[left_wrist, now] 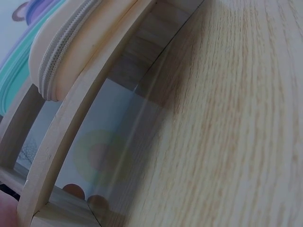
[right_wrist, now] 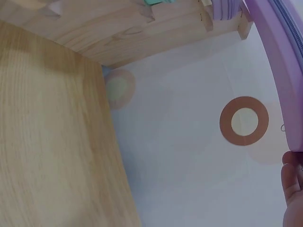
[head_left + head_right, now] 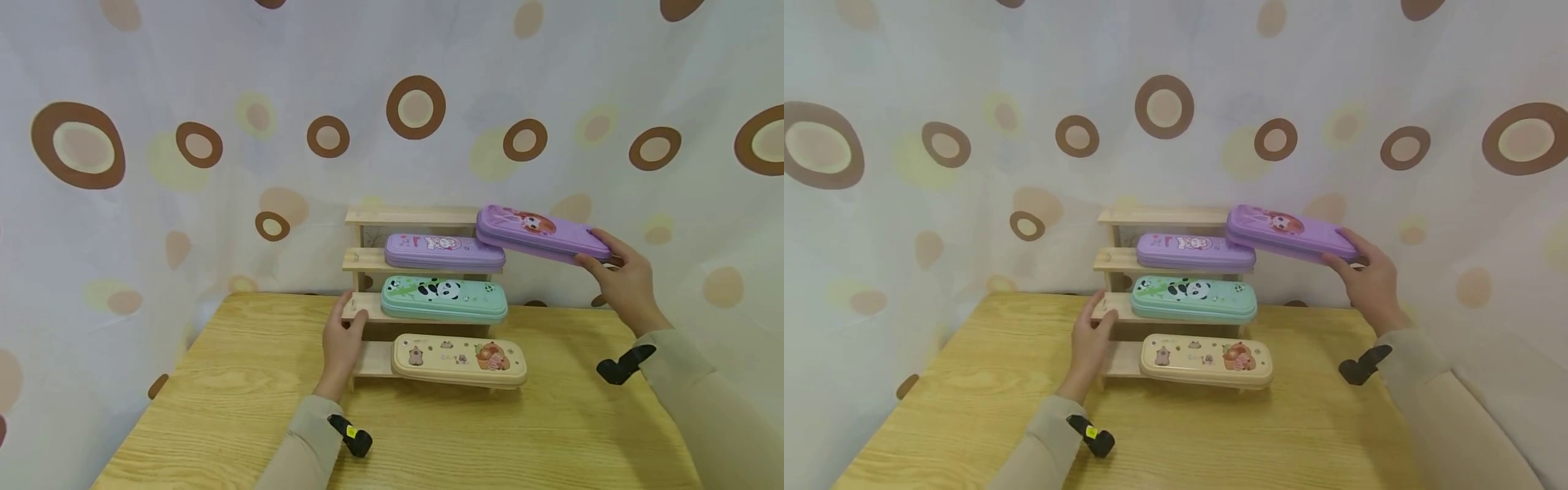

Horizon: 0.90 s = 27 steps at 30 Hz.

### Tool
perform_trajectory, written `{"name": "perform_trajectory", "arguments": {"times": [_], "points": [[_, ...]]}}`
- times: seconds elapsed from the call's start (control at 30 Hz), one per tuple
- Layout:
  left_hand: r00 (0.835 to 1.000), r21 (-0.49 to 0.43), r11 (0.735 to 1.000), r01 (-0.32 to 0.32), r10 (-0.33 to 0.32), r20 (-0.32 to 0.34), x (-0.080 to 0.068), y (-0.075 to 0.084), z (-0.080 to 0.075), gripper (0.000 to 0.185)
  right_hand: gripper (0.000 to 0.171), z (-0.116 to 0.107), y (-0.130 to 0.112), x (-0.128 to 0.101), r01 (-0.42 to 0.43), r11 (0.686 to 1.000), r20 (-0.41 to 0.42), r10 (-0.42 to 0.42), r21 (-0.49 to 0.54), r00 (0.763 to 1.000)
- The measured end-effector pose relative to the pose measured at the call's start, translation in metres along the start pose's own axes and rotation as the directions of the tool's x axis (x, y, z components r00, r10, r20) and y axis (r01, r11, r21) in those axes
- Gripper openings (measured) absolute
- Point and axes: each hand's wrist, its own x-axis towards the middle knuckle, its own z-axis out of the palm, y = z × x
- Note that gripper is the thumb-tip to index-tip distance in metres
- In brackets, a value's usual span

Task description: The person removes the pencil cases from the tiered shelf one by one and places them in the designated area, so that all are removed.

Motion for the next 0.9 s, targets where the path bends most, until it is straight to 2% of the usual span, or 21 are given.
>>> {"name": "perform_trajectory", "arguments": {"times": [0.17, 0.53, 0.7, 0.9], "points": [[1.000, -0.001, 1.000, -0.016, 0.016, 0.005, 0.001, -0.001, 0.000, 0.047, 0.058, -0.007, 0.011, -0.009, 0.012, 0.998, -0.010, -0.011, 0.066, 1.000], [1.000, 0.002, 1.000, -0.007, 0.007, 0.005, 0.001, -0.002, 0.001, 0.047, 0.057, -0.022, 0.037, -0.030, -0.012, 1.000, -0.094, 0.011, -0.012, 0.996], [1.000, -0.003, 1.000, -0.022, 0.022, 0.009, 0.001, -0.002, 0.001, 0.047, 0.058, -0.027, 0.053, -0.039, -0.052, 0.998, -0.123, 0.047, -0.033, 0.991], [1.000, -0.007, 1.000, -0.020, 0.020, 0.009, 0.001, -0.003, 0.000, 0.047, 0.061, -0.028, 0.075, -0.047, -0.129, 0.990, -0.108, 0.122, -0.062, 0.987]]}}
